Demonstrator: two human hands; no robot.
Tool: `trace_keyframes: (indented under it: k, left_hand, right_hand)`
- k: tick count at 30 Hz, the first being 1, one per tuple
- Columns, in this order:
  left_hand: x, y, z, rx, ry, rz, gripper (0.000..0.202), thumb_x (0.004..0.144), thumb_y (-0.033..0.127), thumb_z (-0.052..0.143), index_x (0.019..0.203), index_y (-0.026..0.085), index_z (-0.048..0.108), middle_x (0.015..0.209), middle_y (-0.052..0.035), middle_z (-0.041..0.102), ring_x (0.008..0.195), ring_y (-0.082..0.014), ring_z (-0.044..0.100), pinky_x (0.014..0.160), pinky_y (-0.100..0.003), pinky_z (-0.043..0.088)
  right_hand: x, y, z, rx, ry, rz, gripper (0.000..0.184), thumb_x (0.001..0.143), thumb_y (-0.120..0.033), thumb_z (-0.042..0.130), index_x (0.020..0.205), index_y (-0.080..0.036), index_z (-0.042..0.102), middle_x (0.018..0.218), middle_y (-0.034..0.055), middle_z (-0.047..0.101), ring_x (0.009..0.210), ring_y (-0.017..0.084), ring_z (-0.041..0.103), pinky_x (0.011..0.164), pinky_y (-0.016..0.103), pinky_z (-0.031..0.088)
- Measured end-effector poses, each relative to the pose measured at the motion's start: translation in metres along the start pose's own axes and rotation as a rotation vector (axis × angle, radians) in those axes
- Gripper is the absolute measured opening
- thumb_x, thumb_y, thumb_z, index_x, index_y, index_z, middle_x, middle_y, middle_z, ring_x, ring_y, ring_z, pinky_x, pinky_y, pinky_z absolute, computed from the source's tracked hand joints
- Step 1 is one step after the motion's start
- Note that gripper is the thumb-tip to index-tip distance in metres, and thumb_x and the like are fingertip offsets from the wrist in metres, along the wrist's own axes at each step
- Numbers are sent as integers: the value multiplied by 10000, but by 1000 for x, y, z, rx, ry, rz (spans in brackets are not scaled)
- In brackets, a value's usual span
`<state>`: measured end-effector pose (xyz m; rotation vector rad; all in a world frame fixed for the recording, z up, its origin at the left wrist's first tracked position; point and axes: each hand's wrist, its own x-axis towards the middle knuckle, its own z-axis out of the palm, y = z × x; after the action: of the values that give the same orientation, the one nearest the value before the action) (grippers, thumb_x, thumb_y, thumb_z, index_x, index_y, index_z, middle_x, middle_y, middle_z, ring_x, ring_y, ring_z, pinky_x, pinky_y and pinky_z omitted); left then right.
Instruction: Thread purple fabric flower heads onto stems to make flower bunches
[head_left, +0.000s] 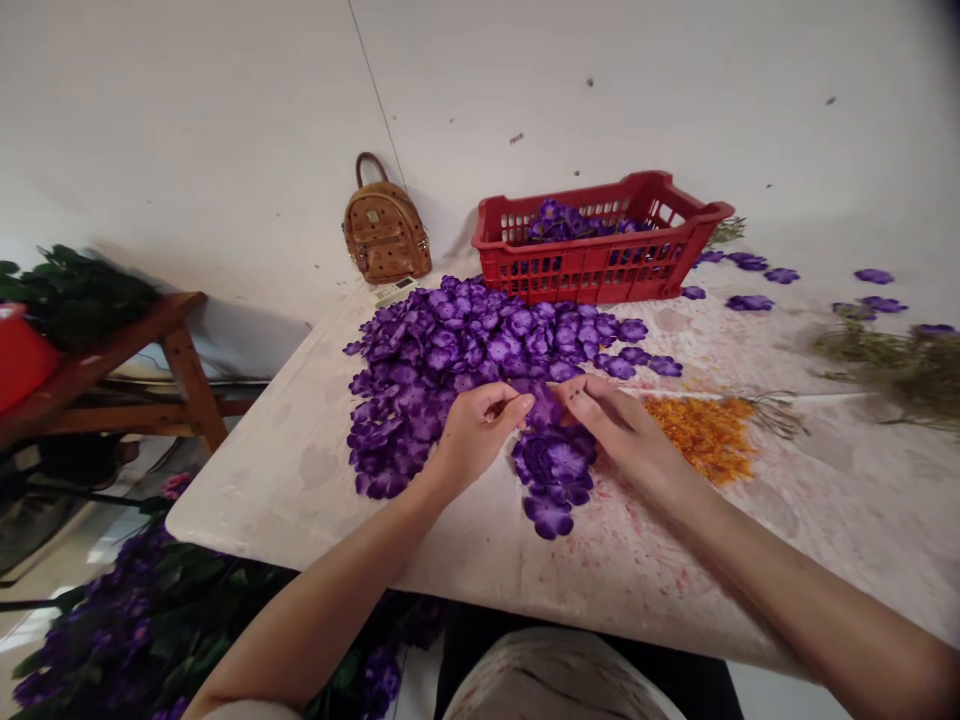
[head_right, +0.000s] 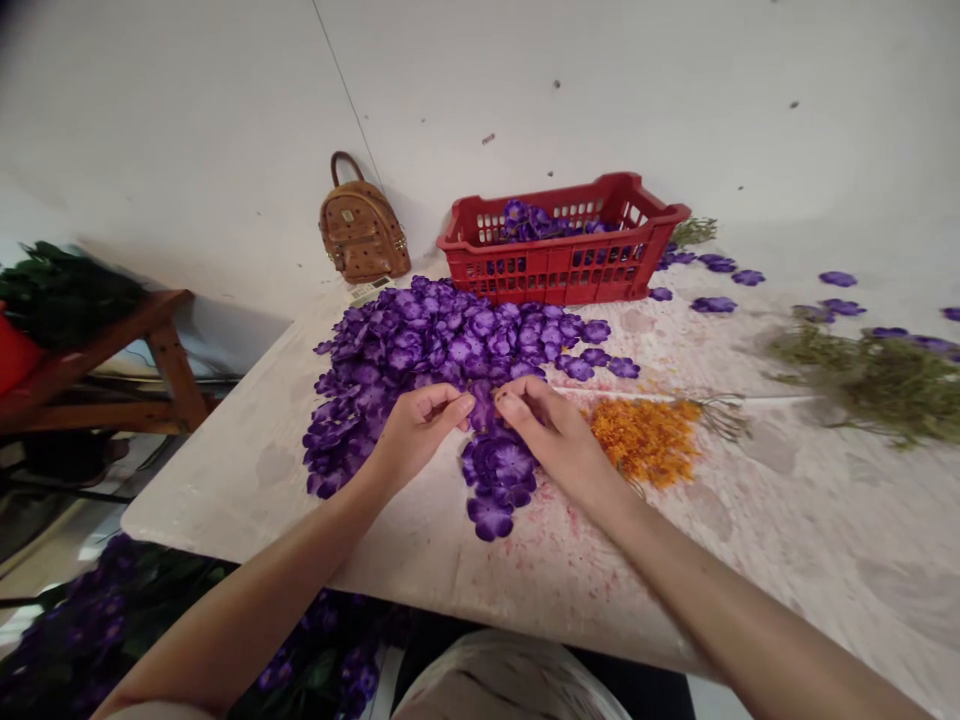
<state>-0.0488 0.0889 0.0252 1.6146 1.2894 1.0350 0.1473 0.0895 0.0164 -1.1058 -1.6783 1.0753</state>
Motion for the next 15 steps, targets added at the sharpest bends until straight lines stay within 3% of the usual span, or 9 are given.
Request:
trace_keyframes:
  k: [3, 5, 9, 12, 15]
  left_hand:
    - [0, -1, 5, -31, -30, -25, 329, 900, 397, 612, 665, 167, 593, 617, 15, 574, 572, -94, 464, 569, -227, 351]
    - [0, -2, 9, -48, -40, -18, 318, 882, 411, 631, 680, 169, 586, 626, 23, 551, 580, -93, 446, 570, -225, 347]
    - [-2, 0, 12, -38, -52, 4, 283, 865, 405, 644, 718, 171, 583, 660, 28, 536, 603, -93, 433, 572, -222, 344]
    - [-7, 4, -4, 88, -76, 13, 280, 890, 375, 600, 699, 175, 559, 650, 29, 530, 608, -99, 439, 588, -231, 350]
    - [-16, 5, -39, 377, -50, -14, 298, 907, 345, 588, 663, 179, 553, 626, 24, 533, 612, -114, 455, 609, -251, 350]
  right_hand:
    - [0, -1, 1, -49, -18, -24, 203, 900, -439, 644, 942, -243, 612, 882, 27, 646, 819, 206, 590, 740, 336, 453]
    - [0, -1, 2, -99, -13, -25, 196, 907, -417, 614, 834, -238, 587, 761, 1, 583, 719, 181, 534, 672, 321, 412]
    - [1, 0, 3, -124, -9, -19, 357, 923, -437, 574, 654, -239, 450, 627, -35, 445, 596, 139, 416, 578, 299, 328]
    - [0, 1, 3, -92, -54, 25, 482, 948, -540, 544, 583, -236, 460, 561, -24, 473, 541, 133, 422, 544, 301, 320]
    - [0, 2, -2, -26, -29, 111, 551, 964, -650, 471, 653, -225, 635, 548, 7, 559, 500, 145, 473, 508, 305, 336]
